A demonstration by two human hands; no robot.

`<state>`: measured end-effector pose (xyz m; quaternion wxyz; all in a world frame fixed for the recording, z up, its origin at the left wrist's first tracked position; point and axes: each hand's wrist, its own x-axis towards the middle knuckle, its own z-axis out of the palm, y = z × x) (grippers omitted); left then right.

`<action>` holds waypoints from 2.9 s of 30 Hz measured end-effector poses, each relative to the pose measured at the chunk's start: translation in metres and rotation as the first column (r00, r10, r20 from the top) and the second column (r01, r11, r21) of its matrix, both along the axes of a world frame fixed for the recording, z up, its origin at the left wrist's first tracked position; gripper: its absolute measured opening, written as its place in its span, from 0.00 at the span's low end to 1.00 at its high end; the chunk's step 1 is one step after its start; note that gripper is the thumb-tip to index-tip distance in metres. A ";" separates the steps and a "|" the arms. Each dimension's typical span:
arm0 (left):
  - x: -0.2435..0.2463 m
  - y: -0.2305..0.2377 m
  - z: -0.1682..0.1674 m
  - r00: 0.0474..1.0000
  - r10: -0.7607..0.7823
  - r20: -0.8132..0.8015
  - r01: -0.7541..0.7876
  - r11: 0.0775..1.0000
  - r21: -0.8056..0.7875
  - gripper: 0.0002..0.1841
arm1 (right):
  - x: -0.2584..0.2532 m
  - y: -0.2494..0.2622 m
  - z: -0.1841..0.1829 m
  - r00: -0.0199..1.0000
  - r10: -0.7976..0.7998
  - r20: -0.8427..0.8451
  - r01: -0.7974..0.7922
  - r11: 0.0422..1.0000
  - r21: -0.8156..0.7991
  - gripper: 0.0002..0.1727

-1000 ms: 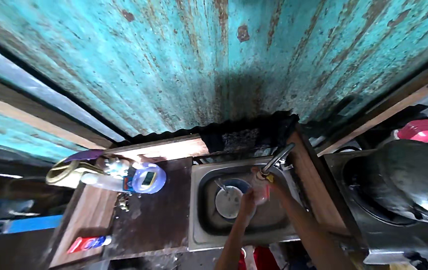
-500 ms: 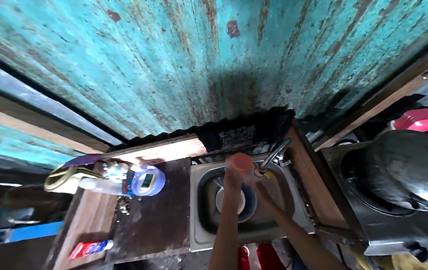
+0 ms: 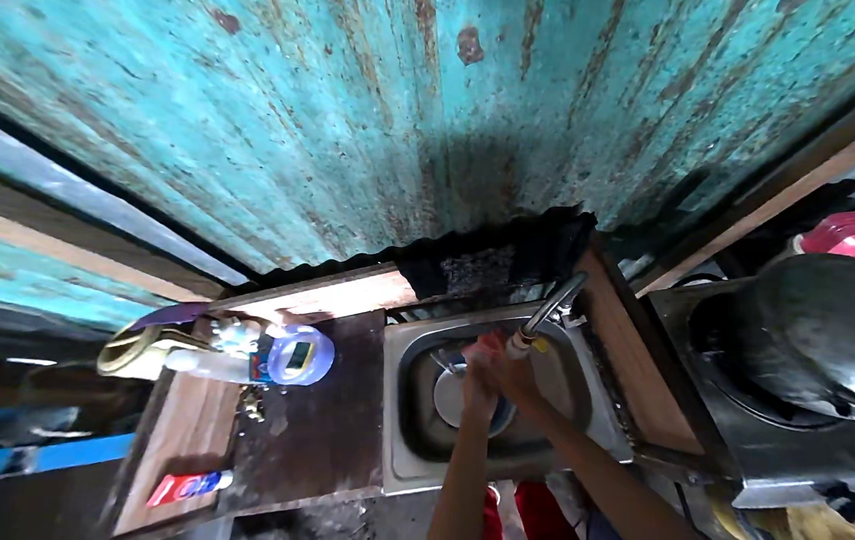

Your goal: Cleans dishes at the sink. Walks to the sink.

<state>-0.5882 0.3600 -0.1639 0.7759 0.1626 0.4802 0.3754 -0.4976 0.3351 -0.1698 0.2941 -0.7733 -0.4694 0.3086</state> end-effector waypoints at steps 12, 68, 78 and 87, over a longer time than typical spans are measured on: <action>0.025 0.000 0.005 0.934 -0.282 -0.220 0.321 0.932 0.170 0.21 | 0.007 -0.032 0.007 0.952 -0.182 -0.245 0.208 0.975 0.082 0.29; -0.009 -0.011 0.004 0.901 -0.344 -0.264 0.319 0.938 -0.132 0.35 | 0.017 0.000 0.035 0.982 0.086 -0.166 -0.091 0.996 -0.022 0.28; 0.025 0.002 0.017 0.818 -0.432 -0.380 0.462 0.887 -0.011 0.26 | 0.035 0.000 0.012 0.943 -0.064 -0.326 -0.032 0.959 -0.281 0.35; -0.001 -0.005 -0.005 0.874 -0.291 -0.390 0.394 0.894 0.216 0.27 | 0.004 0.005 0.030 0.989 0.135 -0.063 -0.147 0.951 -0.270 0.33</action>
